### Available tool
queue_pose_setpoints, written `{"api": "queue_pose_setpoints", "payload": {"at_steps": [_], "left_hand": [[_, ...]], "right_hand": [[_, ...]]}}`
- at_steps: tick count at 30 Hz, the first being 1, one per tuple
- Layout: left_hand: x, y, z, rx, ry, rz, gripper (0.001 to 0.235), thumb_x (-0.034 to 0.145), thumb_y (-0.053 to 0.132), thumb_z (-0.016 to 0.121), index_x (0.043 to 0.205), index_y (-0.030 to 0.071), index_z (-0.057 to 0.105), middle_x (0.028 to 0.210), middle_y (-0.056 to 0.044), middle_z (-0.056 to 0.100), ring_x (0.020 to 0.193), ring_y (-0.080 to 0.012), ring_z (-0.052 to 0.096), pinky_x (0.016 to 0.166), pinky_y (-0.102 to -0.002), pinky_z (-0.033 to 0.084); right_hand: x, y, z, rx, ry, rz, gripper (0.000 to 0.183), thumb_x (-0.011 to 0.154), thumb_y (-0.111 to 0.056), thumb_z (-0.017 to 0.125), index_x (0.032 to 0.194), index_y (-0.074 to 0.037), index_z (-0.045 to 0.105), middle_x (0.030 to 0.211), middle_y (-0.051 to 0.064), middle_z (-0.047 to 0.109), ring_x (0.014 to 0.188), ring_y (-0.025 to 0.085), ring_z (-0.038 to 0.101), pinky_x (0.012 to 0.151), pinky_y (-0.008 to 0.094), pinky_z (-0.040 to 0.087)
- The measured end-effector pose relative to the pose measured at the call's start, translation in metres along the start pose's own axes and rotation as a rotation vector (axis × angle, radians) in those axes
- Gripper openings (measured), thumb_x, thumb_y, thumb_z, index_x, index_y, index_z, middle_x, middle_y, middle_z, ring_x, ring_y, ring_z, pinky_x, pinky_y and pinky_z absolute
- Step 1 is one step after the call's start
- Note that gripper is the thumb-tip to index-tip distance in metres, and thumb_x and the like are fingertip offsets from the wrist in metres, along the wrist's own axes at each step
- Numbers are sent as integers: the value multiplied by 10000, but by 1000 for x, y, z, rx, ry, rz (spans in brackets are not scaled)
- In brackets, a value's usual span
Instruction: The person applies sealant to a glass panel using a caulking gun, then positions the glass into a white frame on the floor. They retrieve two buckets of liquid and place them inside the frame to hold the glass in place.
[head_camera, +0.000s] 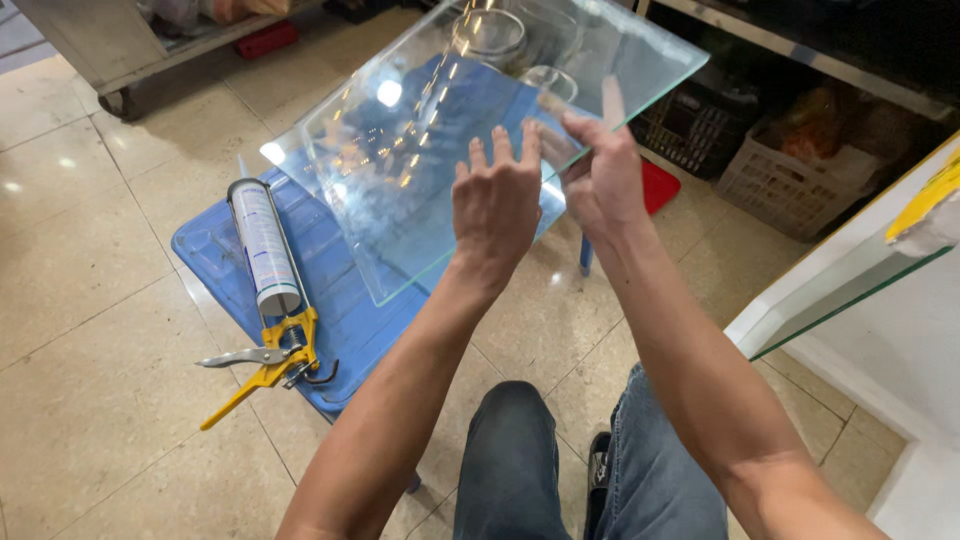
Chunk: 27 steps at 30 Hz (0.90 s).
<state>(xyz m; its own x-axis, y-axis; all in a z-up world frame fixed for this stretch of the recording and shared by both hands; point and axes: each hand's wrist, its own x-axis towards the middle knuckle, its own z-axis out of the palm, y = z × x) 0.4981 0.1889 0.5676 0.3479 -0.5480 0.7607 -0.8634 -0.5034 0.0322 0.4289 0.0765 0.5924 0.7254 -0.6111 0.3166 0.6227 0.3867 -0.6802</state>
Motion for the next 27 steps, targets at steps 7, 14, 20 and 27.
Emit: {"api": "queue_pose_setpoints", "payload": {"at_steps": [7,14,20,27], "left_hand": [[100,-42,-67,-635,552,-141,419,1020,76,684,1428,169,654,1190,-93,789,941,-213,828,802,-359,659],[130,-33,-87,-1908,788,-675,531,964,62,631,1482,54,519,1315,-221,692,1037,-397,763,806,-440,680],[126,18,-93,-2210,839,-704,597,975,91,595,1550,81,434,1404,-189,627,1192,-419,682,976,-476,605],[114,62,-93,-2398,745,-843,572,989,148,571,1541,63,445,1458,-168,574,1248,-349,634,1046,-452,554]], "right_hand": [[34,-101,137,-566,-549,-336,745,1045,-276,708,1550,-2,234,1527,242,508,1328,279,622,1131,395,577],[-101,-105,103,-974,-483,340,575,1041,-409,486,928,74,777,792,159,819,516,209,749,486,339,628],[-111,-28,69,-717,44,41,535,1099,-420,462,1406,14,523,1362,198,550,1221,289,504,1024,351,463],[-66,-56,81,-66,-175,-299,762,1073,-285,553,1669,-151,98,1744,113,190,1608,262,223,1323,420,277]]}}
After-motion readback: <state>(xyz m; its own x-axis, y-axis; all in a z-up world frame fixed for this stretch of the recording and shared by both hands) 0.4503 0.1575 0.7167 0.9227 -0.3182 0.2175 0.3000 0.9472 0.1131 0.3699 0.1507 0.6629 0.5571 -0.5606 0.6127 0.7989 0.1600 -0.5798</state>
